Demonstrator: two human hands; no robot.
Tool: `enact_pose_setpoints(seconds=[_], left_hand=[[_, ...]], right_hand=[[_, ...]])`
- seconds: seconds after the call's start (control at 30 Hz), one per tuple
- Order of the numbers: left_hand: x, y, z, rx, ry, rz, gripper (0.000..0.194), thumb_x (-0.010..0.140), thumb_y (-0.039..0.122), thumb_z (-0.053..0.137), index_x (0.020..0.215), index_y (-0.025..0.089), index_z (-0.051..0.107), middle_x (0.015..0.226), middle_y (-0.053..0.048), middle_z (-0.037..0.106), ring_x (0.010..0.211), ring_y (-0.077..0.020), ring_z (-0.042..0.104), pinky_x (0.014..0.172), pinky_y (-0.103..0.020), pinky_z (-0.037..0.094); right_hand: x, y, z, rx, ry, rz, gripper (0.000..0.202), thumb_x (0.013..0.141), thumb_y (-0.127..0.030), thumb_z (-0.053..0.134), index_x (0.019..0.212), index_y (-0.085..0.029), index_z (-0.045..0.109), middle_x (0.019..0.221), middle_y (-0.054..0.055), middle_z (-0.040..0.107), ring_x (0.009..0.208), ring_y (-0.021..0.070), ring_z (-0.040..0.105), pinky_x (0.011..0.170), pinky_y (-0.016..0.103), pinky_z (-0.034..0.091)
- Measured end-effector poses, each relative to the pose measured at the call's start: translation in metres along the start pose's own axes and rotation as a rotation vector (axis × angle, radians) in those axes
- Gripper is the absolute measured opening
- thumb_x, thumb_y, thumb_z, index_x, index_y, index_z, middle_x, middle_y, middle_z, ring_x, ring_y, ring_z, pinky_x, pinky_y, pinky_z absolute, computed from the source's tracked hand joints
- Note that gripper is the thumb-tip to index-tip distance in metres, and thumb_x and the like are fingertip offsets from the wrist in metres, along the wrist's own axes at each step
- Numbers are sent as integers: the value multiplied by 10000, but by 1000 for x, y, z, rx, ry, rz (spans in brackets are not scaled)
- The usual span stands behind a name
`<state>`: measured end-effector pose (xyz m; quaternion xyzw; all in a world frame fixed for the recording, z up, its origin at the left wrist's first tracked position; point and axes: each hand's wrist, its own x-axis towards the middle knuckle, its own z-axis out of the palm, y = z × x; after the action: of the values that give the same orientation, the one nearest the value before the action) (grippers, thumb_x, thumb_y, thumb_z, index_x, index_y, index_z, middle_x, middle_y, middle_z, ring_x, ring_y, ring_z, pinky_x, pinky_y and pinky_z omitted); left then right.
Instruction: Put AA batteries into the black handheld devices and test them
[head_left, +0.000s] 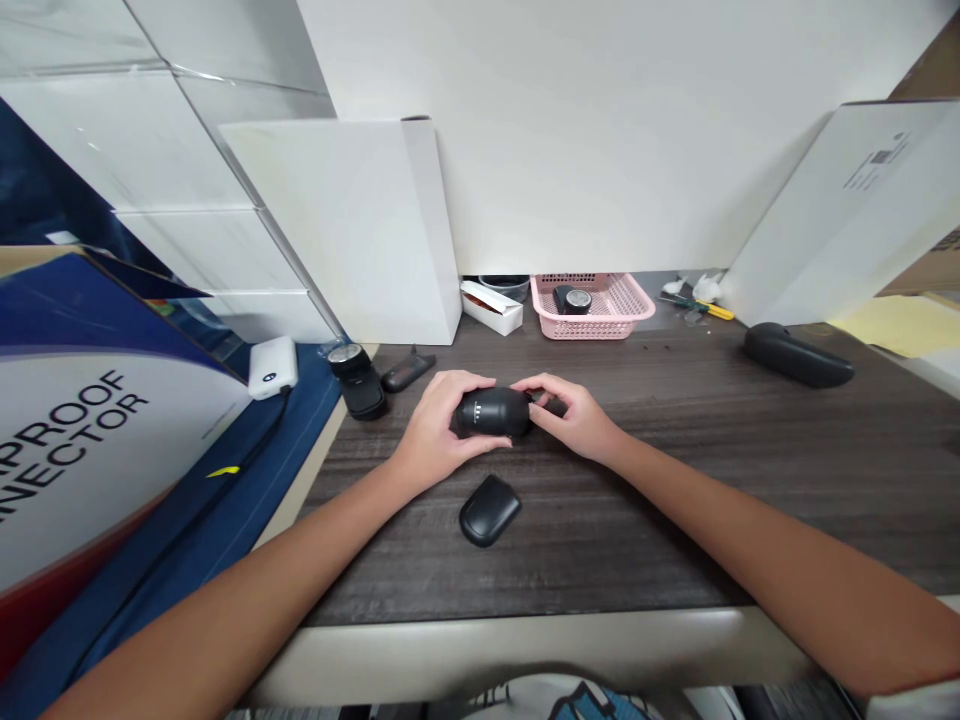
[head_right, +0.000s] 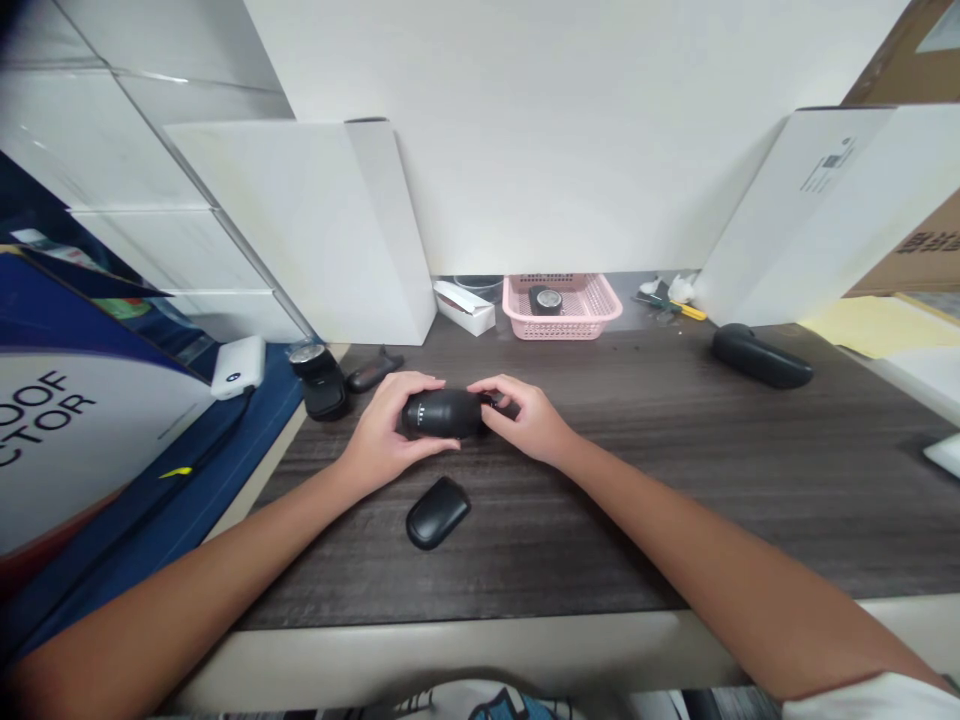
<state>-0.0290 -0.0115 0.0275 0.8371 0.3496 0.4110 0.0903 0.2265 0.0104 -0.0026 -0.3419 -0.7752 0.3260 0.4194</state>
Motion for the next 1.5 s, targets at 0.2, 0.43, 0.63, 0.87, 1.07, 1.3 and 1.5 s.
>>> enact_pose_setpoints(seconds=[0.2,0.43,0.63,0.87,1.07,1.3,1.5], left_hand=[[-3,13,0,-60,36,-12,639,731,490,951,1229,243,635,1179,-95,693,1134,-292,638,1024,-461,521],[-4,15,0,-58,19,39,649,725,478,957,1234,236,634,1141,-86,698,1083,-274,641,988,-440,524],[-4,15,0,-50,22,21,649,717,495,958,1220,241,636,1135,-85,703,1076,-283,647,975,-452,528],[-7,14,3,-49,-20,-26,694,770,457,931,1339,262,583,1260,-97,689,1162,-299,643,1028,-469,519],[-8,13,6,-31,4,-55,599,804,349,896,1293,253,563,1235,-76,666,1134,-267,646,996,-414,523],[-7,-6,6,22,196,-242,614,783,330,853,1263,221,486,1212,-71,588,1073,-243,627,980,-404,521],[-5,-13,6,11,252,-264,654,812,372,852,1332,214,489,1289,-97,590,1165,-260,613,1024,-416,513]], right_hand=[[-1,2,1,18,-70,-46,354,983,-263,657,1334,-278,703,1301,40,736,1057,211,685,950,374,529],[-1,7,2,123,-91,19,343,982,-293,668,1320,-259,717,1338,56,732,1117,232,698,988,407,542],[-1,10,2,119,-99,33,370,975,-272,656,1340,-273,711,1337,53,731,1095,232,702,986,419,551],[0,7,3,-37,-105,-107,302,982,-226,629,1258,-271,742,1241,63,762,1121,245,692,1021,454,535],[-1,8,8,-225,-113,-194,303,953,-236,694,1255,-257,704,1266,90,730,1196,276,644,1064,491,493],[-3,6,8,-328,1,-121,305,1032,-235,571,1314,-291,672,1357,96,655,1300,295,584,1107,535,446],[-13,-32,12,-286,-263,-309,482,907,-478,783,1338,-297,665,1198,86,673,1151,288,625,1154,527,428]])
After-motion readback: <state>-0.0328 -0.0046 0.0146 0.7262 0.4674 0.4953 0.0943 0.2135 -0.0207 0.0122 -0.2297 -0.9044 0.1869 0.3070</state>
